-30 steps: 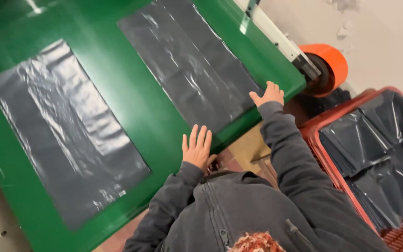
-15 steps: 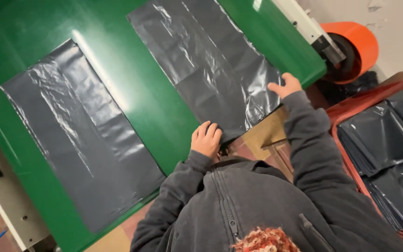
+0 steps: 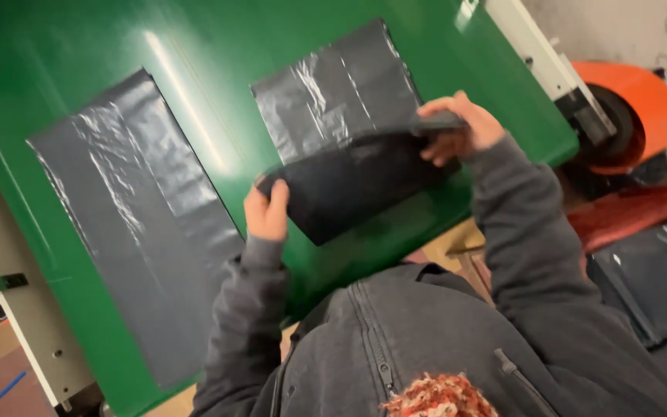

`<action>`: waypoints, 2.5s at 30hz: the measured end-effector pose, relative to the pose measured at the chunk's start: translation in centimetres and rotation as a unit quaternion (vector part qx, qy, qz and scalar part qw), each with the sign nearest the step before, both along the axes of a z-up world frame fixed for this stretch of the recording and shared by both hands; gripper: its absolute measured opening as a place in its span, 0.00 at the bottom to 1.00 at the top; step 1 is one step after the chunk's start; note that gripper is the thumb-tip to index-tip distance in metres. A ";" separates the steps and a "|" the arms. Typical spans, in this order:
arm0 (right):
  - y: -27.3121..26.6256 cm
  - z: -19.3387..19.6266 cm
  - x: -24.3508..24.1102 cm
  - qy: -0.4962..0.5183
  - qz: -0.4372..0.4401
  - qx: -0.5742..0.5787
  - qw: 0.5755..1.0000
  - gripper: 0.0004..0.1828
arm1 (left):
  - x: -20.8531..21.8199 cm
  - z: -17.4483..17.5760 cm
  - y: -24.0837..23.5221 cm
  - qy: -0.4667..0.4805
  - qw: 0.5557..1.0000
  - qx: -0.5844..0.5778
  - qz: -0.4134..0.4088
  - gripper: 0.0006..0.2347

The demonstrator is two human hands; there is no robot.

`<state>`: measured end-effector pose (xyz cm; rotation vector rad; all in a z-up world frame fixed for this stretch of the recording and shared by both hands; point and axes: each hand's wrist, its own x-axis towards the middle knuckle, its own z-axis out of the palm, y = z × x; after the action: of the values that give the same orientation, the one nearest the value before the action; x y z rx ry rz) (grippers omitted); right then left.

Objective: Folding black plastic bags from a conveyor belt and stacking them in a red crate.

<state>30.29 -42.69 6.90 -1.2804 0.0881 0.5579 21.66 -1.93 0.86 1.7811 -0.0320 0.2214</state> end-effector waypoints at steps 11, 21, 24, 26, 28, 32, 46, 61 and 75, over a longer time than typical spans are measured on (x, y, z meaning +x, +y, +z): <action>5.1 -11.4 22.4 -0.077 -0.019 -0.292 0.953 0.37 | 22.5 -12.5 1.6 0.074 0.948 0.269 0.151 0.16; 9.6 -9.7 30.4 -0.246 0.208 -0.621 0.714 0.42 | 19.4 -0.3 -2.2 -0.071 0.864 0.451 0.214 0.19; 11.8 -8.5 30.9 -0.141 0.240 -0.650 0.707 0.37 | 15.3 -0.2 -5.6 0.070 0.946 0.308 0.072 0.22; 11.6 -9.2 28.8 -0.234 0.200 -0.639 0.705 0.29 | 14.5 -4.0 -7.0 0.160 0.982 0.104 0.008 0.26; 10.6 -8.1 25.4 -0.326 0.155 -0.624 0.693 0.21 | 13.9 -6.7 -7.5 0.241 0.963 -0.106 -0.060 0.30; 7.2 -4.9 15.0 -0.562 -0.016 -0.438 0.701 0.15 | 12.4 -6.9 -5.2 0.276 0.772 -0.568 -0.071 0.43; 1.9 -8.0 2.8 -0.472 -0.013 -0.529 0.706 0.15 | 1.8 -2.5 -4.5 0.100 0.974 -0.188 0.073 0.27; 7.4 -16.1 -5.9 -0.539 0.257 -0.351 0.722 0.25 | 10.4 -1.5 -8.6 0.104 0.878 0.260 -0.387 0.11; 4.0 -16.3 0.6 0.201 -0.134 0.157 0.958 0.16 | 15.0 -9.9 -12.8 0.171 0.902 0.395 -0.032 0.16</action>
<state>30.90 -38.72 -9.39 -0.8142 0.4863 0.5648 36.62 -14.75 -9.08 2.6041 0.0846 -0.1918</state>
